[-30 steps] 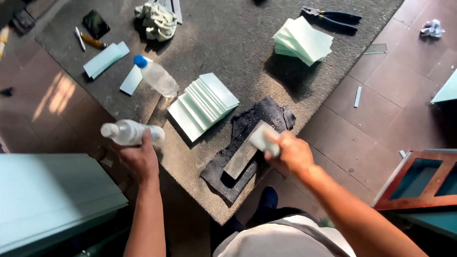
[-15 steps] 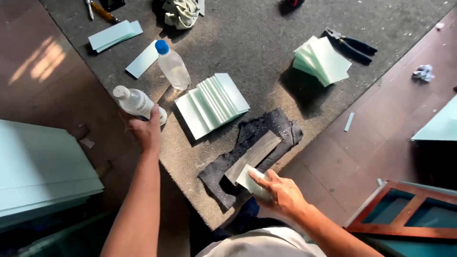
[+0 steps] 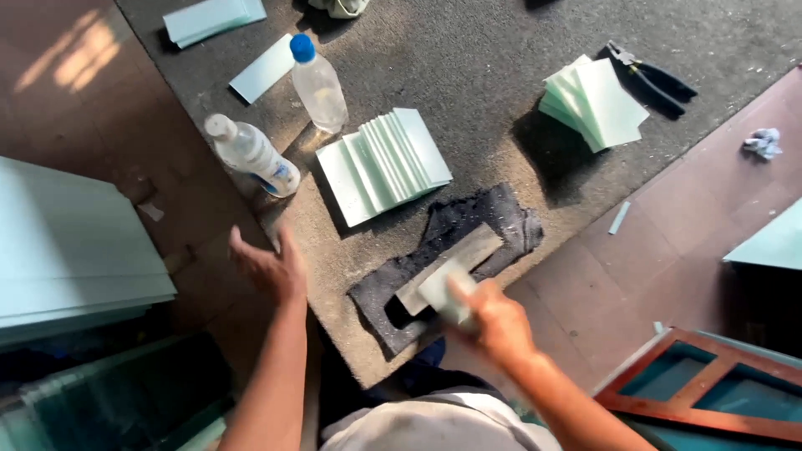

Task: Manually sanding the edges of small rectangular glass pieces using a sanding block on a workbench.

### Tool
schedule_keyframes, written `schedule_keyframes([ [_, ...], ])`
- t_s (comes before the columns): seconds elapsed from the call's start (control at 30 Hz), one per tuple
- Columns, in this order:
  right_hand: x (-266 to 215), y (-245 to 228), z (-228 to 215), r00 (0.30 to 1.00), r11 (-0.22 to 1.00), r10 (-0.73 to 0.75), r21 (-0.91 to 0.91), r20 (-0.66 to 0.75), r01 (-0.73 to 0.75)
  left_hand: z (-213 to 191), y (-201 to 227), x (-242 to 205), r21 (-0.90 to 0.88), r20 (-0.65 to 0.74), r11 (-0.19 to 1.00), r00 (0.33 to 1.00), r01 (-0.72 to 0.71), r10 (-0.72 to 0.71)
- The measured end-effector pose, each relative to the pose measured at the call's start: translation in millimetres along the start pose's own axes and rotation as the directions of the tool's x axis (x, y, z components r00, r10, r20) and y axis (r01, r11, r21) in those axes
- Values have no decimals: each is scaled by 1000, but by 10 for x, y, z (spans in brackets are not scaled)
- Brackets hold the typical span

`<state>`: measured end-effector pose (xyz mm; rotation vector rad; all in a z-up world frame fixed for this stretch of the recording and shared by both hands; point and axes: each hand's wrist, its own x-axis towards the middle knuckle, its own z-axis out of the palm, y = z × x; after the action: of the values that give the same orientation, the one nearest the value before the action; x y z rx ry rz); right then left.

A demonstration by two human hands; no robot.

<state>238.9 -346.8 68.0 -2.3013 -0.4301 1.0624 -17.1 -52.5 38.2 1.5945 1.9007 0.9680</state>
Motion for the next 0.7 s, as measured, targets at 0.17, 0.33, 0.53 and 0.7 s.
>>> schedule_keyframes([
  [0.17, 242, 20, -175, 913, 713, -390, -667, -122, 216, -3, 74, -899, 79, 54, 909, 909, 410, -414],
  [0.33, 43, 28, -60, 870, 707, -481, -538, 110, 459, 187, -97, -1069, 279, 104, 890, 910, 360, -400],
  [0.53, 45, -29, -23, 883, 681, -451, -590, 128, 433, 367, -78, -921, 395, -31, 793, 869, 464, -493],
  [0.7, 116, -287, 9, 947, 555, 319, 818, -41, -151, 463, -155, -953, 442, -40, 737, 832, 512, -554],
])
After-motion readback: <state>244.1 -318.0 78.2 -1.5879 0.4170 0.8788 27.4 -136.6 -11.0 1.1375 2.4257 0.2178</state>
